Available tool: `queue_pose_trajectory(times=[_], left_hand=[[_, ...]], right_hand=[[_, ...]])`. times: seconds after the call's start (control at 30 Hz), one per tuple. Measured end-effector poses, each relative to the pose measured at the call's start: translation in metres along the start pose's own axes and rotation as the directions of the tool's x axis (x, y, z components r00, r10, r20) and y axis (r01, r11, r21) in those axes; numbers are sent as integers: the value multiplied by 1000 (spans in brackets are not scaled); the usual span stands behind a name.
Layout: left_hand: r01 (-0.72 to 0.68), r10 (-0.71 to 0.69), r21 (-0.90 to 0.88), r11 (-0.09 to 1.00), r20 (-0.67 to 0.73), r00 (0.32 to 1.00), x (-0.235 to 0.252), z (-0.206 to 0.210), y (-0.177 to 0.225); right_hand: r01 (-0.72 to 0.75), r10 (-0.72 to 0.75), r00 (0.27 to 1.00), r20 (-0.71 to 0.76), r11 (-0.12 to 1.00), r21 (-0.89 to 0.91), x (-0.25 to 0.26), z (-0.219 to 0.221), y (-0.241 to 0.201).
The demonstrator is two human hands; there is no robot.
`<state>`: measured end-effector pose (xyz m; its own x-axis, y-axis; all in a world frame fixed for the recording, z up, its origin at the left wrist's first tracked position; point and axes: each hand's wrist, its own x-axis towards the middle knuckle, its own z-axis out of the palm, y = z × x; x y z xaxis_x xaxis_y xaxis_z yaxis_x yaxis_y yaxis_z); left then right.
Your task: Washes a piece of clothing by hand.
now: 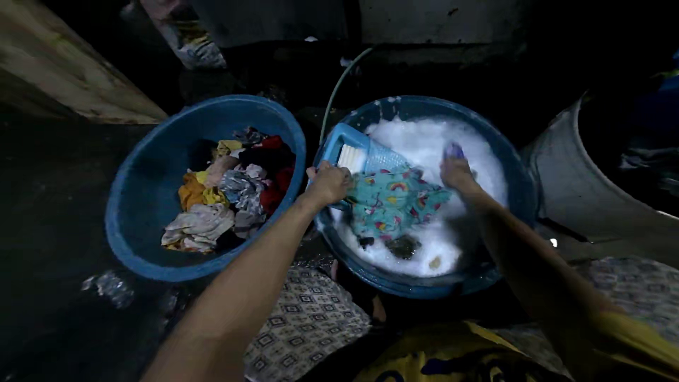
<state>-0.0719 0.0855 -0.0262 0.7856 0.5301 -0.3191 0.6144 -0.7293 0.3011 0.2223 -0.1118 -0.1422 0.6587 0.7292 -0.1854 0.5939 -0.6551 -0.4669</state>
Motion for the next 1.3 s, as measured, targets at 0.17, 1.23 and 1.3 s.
queue_pose_trajectory(times=[0.17, 1.23, 1.3], left_hand=[[114, -116, -41, 993, -36, 993, -1, 7, -5], [240, -245, 169, 956, 5, 970, 6, 9, 15], [234, -239, 157, 959, 16, 971, 9, 10, 15]], right_hand=[[-217, 224, 966, 128, 974, -65, -51, 65, 36], [135, -150, 988, 42, 959, 248, -27, 21, -124], [284, -317, 948, 35, 888, 361, -73, 35, -176]])
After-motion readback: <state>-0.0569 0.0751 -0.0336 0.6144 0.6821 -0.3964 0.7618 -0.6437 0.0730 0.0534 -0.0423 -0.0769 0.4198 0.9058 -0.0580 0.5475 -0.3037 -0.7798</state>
